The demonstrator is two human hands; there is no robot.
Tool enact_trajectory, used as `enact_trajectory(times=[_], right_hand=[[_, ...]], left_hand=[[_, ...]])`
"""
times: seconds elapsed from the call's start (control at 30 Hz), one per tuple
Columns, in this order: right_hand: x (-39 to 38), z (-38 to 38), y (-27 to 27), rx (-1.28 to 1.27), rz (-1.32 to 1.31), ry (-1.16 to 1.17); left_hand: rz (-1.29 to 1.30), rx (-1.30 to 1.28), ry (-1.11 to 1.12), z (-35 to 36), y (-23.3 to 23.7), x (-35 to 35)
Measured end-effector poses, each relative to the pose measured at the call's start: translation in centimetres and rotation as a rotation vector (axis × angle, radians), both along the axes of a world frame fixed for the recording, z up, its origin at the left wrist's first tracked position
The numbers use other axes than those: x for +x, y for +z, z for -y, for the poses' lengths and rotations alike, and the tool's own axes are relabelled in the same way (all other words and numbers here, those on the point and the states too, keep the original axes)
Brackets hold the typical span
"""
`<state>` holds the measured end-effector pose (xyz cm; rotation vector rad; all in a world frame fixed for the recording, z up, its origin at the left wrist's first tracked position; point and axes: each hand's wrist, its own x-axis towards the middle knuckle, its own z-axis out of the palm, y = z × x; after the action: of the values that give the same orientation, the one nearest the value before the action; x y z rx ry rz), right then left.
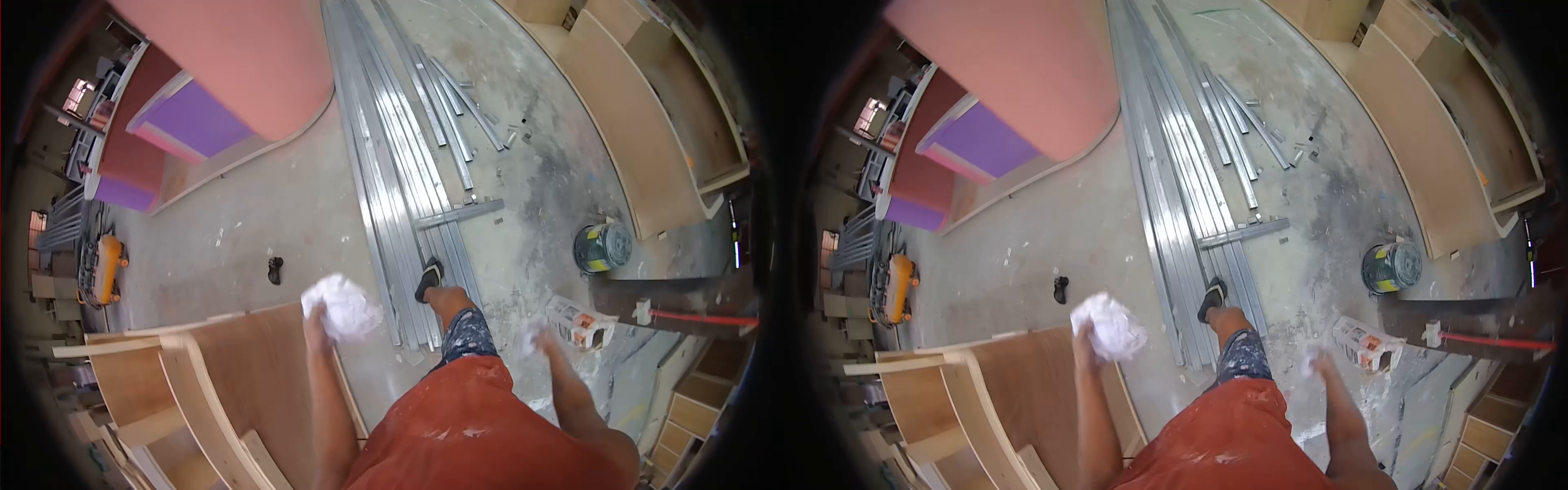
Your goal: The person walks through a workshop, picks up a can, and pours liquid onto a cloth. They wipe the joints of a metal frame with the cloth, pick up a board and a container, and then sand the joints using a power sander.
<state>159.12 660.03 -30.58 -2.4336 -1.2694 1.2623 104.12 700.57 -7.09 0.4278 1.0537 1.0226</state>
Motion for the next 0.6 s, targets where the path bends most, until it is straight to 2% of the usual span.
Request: enact_trajectory(times=[0.03,0.07,0.1,0.13,0.17,0.23,0.27,0.33,0.4,0.47,0.5,0.53,0.57,0.6], right_hand=[[-1.8,3.9,-1.0,-0.270,-0.254,0.027],[-1.9,9.9,-5.3,-0.577,-0.754,-0.267],[-4.3,9.7,-0.6,-0.665,-0.477,-0.183],[-5.9,6.8,3.4,-0.679,-0.382,-0.221],[-6.4,3.8,5.6,-0.670,-0.344,-0.265],[-6.1,-2.7,7.8,-0.597,-0.337,-0.313],[-5.6,-6.2,8.4,-0.555,-0.336,-0.314],[-4.0,-13.4,8.8,-0.484,-0.336,-0.274],[-0.5,-20.7,7.6,-0.423,-0.305,-0.170],[5.9,-28.6,4.5,-0.314,-0.180,0.056],[10.2,-32.4,2.1,-0.198,-0.079,0.213],[13.1,-40.7,9.3,-0.219,0.001,-0.160],[17.1,-45.4,9.6,0.000,0.011,-0.318],[20.3,-51.7,13.1,0.183,0.118,-0.372]], left_hand=[[-0.110,-0.001,-0.101,-6.3,0.8,1.5],[-0.306,0.088,-0.198,-11.0,4.4,4.0],[-0.469,0.174,-0.323,-15.1,7.1,6.0],[-0.583,0.230,-0.363,-18.0,8.7,7.9],[-0.577,0.200,-0.357,-19.3,8.9,8.4],[-0.644,0.058,-0.396,-22.0,6.1,8.7],[-0.715,-0.112,-0.419,-22.5,3.0,7.9],[-0.712,-0.456,-0.291,-21.7,-9.4,4.5],[-0.380,-0.557,0.049,-19.8,-11.1,7.9],[-0.647,-0.686,0.272,-21.4,-11.5,12.3],[-0.648,-0.684,0.272,-23.7,-11.1,15.2],[-0.668,-0.723,0.322,-26.1,-10.9,17.8],[-0.687,-0.762,0.370,-28.9,-11.1,19.7],[-0.486,-0.692,0.357,-32.6,-13.2,21.2]])
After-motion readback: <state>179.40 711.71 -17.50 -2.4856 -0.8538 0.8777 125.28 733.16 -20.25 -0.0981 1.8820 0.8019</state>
